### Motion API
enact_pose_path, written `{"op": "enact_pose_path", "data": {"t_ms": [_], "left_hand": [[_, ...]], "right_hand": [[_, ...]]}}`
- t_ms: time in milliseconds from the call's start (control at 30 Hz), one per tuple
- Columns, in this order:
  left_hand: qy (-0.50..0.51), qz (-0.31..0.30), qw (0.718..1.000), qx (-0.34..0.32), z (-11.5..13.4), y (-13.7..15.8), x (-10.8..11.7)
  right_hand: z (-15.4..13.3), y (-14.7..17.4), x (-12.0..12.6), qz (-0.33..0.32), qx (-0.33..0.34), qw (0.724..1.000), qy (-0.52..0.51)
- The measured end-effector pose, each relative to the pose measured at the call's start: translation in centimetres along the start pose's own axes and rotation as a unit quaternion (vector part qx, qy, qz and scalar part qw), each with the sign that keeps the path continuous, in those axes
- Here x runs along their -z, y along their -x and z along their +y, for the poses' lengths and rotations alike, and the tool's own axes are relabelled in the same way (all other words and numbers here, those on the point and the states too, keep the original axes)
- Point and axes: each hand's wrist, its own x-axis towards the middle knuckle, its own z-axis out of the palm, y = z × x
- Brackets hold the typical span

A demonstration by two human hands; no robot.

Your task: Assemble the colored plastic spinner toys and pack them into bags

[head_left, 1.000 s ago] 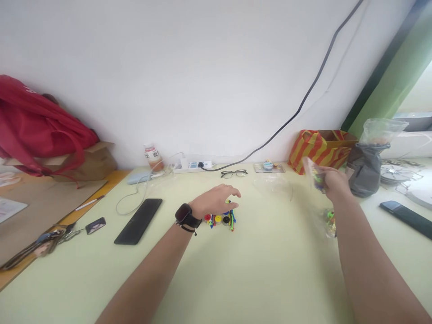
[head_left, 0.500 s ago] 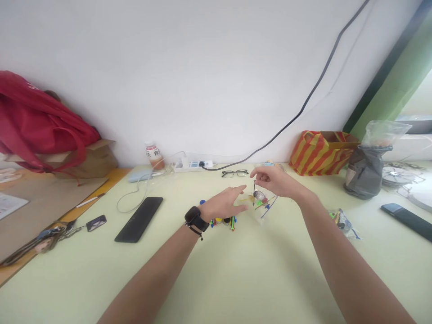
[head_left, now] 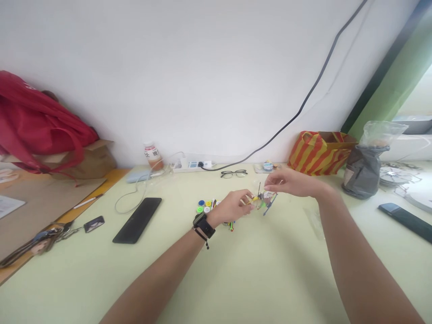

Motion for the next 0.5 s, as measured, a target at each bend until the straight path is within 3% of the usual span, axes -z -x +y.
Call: {"op": "enact_pose_path", "data": {"t_ms": [67,300,400,500], "left_hand": [[-0.007,-0.005,1.000,0.002,0.0,0.1,-0.1],[-0.040,-0.020,0.999,-0.004,-0.3,0.4,-0.5],[-0.066,-0.026,0.997,0.017,-0.4,0.5,-0.7],[-0.094,-0.022,0.995,0.024,-0.3,0.6,-1.1]], "right_hand": [[0.1,0.1,0.5,-0.019,0.020,1.000,-0.006],[-1.3,0.1,0.9,0.114,0.026,0.992,-0.036],[-0.6,0.3,1.4,0.194,0.015,0.979,-0.055],[1.7,0.3,1.9,0.299,-0.029,0.949,-0.093]]}}
